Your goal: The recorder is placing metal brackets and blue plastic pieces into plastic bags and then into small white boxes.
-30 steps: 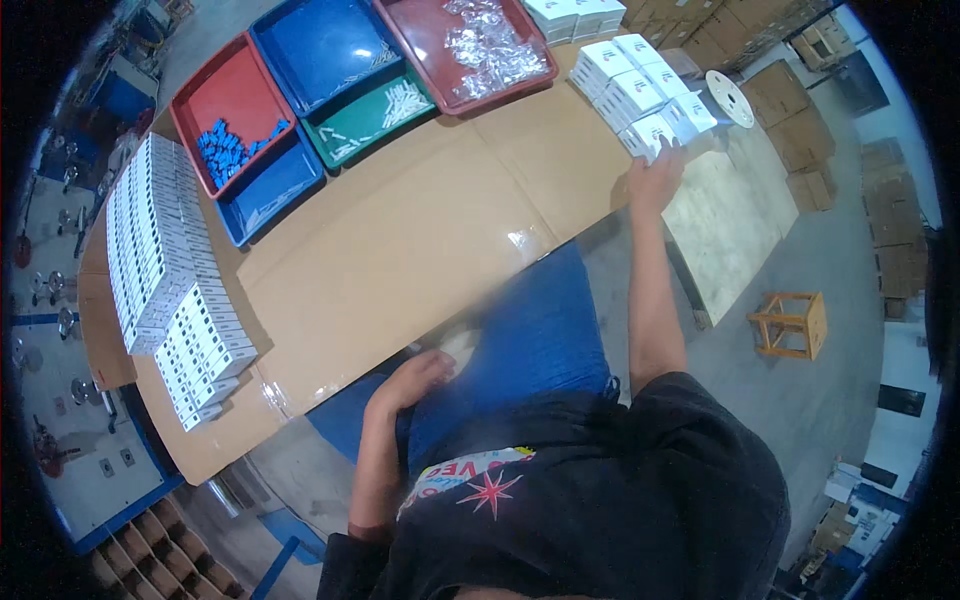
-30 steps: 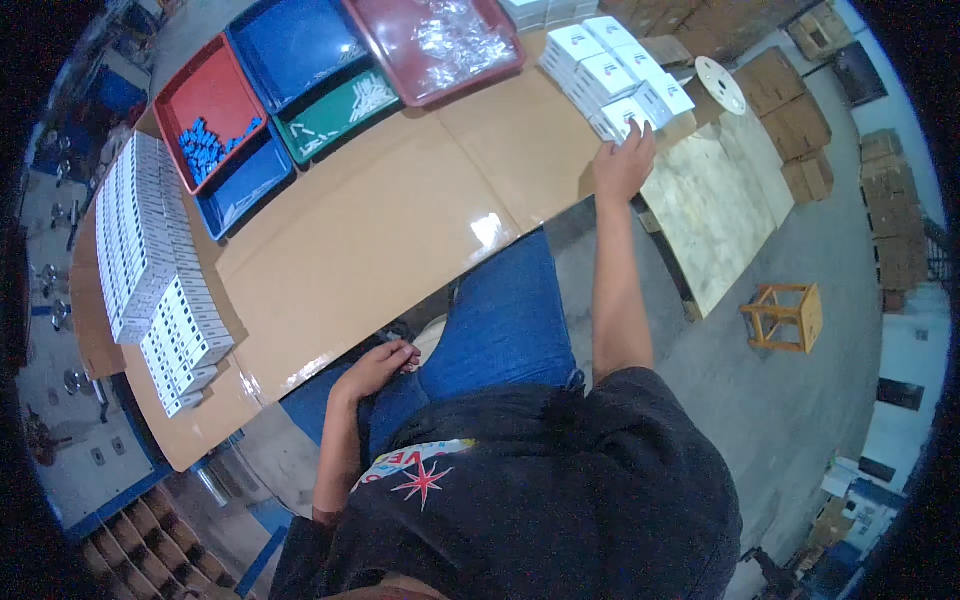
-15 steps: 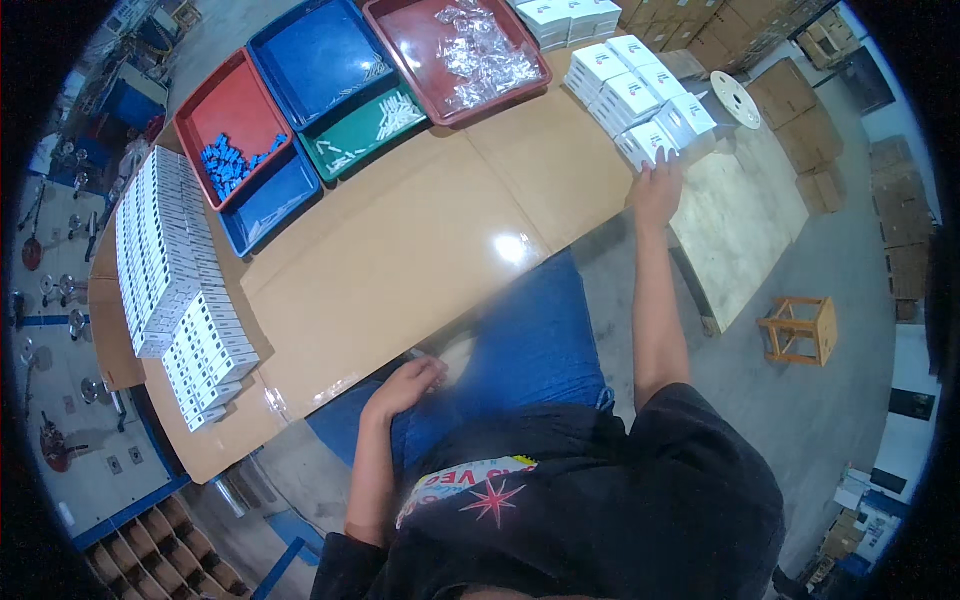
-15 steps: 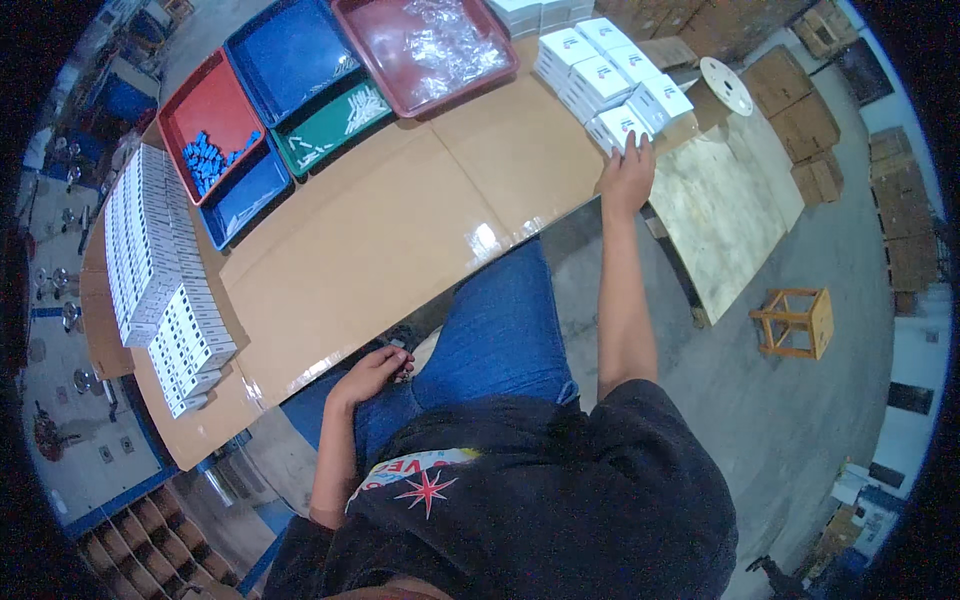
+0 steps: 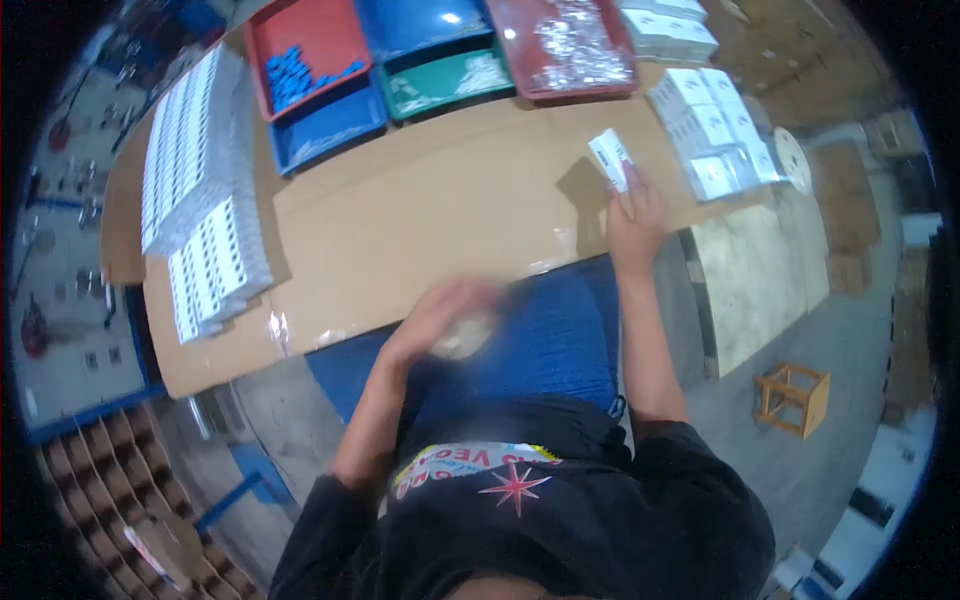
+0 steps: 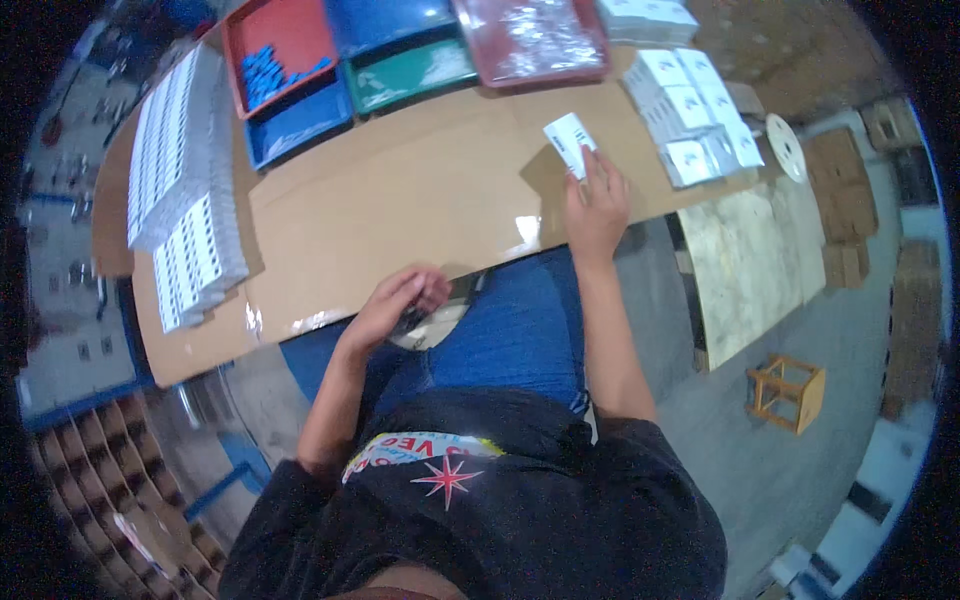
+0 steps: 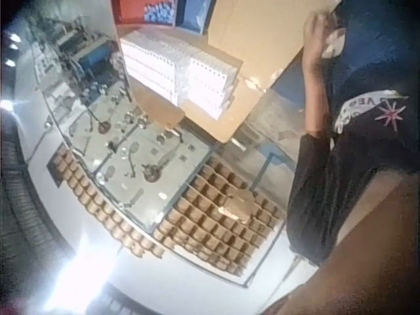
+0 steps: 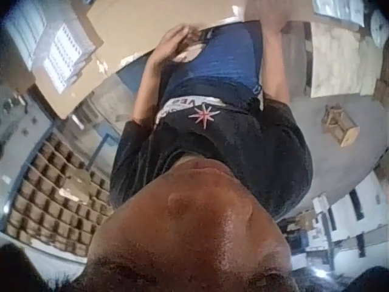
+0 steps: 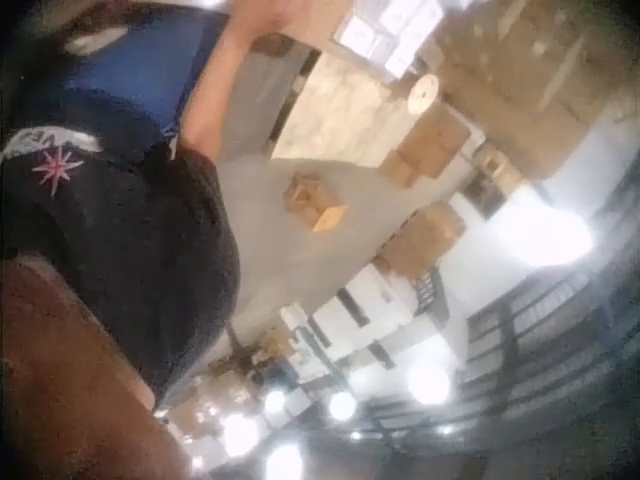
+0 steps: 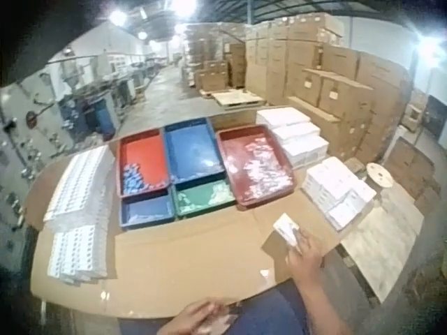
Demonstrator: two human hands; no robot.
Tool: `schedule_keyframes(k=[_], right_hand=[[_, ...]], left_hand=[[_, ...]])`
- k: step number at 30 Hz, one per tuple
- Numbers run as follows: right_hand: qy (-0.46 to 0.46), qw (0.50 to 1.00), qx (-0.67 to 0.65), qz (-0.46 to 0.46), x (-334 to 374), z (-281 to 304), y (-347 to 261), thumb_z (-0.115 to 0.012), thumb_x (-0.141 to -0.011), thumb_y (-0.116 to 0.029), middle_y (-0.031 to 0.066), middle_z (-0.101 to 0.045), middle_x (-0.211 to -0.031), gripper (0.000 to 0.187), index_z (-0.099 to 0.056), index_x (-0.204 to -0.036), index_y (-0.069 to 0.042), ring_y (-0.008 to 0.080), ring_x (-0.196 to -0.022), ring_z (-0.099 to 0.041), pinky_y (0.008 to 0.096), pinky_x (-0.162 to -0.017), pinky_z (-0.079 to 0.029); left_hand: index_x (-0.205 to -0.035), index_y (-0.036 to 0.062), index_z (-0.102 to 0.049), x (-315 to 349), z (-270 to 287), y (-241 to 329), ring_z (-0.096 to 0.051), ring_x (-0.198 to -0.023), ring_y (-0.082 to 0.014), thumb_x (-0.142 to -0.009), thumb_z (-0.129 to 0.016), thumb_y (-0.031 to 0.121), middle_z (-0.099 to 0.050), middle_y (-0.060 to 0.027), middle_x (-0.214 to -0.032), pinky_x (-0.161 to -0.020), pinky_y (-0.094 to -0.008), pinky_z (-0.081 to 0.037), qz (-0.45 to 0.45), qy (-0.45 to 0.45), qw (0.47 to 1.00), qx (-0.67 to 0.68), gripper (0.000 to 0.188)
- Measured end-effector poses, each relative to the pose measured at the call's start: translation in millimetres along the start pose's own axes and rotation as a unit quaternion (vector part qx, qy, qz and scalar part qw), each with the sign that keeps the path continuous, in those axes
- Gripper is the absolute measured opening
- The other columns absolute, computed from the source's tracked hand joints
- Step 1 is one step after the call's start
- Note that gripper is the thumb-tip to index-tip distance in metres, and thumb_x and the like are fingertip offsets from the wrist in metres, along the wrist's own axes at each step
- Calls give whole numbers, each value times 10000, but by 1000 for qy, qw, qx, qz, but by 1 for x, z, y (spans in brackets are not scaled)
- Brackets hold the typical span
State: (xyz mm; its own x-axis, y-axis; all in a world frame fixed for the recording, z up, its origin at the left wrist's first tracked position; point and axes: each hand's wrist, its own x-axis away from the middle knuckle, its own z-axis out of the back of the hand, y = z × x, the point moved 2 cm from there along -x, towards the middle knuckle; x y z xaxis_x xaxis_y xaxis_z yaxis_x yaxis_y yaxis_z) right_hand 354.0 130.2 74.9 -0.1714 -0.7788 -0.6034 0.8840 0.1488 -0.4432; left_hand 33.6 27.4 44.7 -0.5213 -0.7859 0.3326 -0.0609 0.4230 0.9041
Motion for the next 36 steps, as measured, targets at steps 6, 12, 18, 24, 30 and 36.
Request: schedule_keyframes(k=[6, 12, 18, 24, 30, 36], right_hand=[[-111, 978, -166, 55, 31, -33, -93, -774, -859, -109, 140, -702, -1246, 375, -723, -1223, -34, 317, -1139, -680, 400, -974, -540], [-210, 934, -264, 119, 64, -42, -148, -811, -847, -111, 178, -696, -1221, 387, -711, -1200, 11, 325, -1082, -702, 393, -914, -577], [-270, 902, -302, 149, 68, -39, -159, -871, -800, -156, 174, -667, -1227, 507, -667, -1235, 8, 339, -1115, -679, 403, -926, -571], [-288, 887, -310, 184, 68, -40, -157, -883, -782, -173, 170, -572, -1383, 600, -639, -1320, -73, 345, -1228, -616, 404, -956, -559], [-290, 875, -335, 196, 69, -37, -161, -877, -777, -171, 165, -531, -1448, 604, -646, -1333, -120, 375, -1312, -558, 479, -1061, -496], [-256, 847, -322, 336, 65, -36, -167, -860, -728, -136, 144, -597, -1338, 433, -723, -1139, -127, 379, -1283, -562, 511, -1098, -457]], left_hand=[[-1625, 134, -278, -34, -2, 9, -598, -1236, -231, -1124, -437, 334, -553, -152, -1439, -1024, -376, -517, -79, 152, 982, 77, 562], [-1671, 169, -136, -45, 15, -14, -588, -1213, -216, -1117, -451, 383, -537, -157, -1409, -968, -376, -534, -136, 217, 953, 163, 672], [-1627, 143, -256, -34, 15, 0, -639, -956, -146, -1065, -405, 392, -601, -81, -1193, -725, -296, -575, -144, 273, 939, 153, 633], [-1594, 172, -344, -22, 15, 3, -624, -916, -127, -1035, -337, 454, -602, -49, -1136, -641, -278, -555, -100, 246, 950, 165, 626], [-1564, 167, -402, -18, 13, 7, -621, -971, -128, -1073, -359, 538, -598, -39, -1183, -750, -274, -554, -106, 206, 961, 148, 617], [-1451, 122, -503, -10, 13, -3, -649, -1118, -172, -1090, -429, 538, -616, -45, -1262, -931, -342, -567, -18, 116, 944, 307, 555]])
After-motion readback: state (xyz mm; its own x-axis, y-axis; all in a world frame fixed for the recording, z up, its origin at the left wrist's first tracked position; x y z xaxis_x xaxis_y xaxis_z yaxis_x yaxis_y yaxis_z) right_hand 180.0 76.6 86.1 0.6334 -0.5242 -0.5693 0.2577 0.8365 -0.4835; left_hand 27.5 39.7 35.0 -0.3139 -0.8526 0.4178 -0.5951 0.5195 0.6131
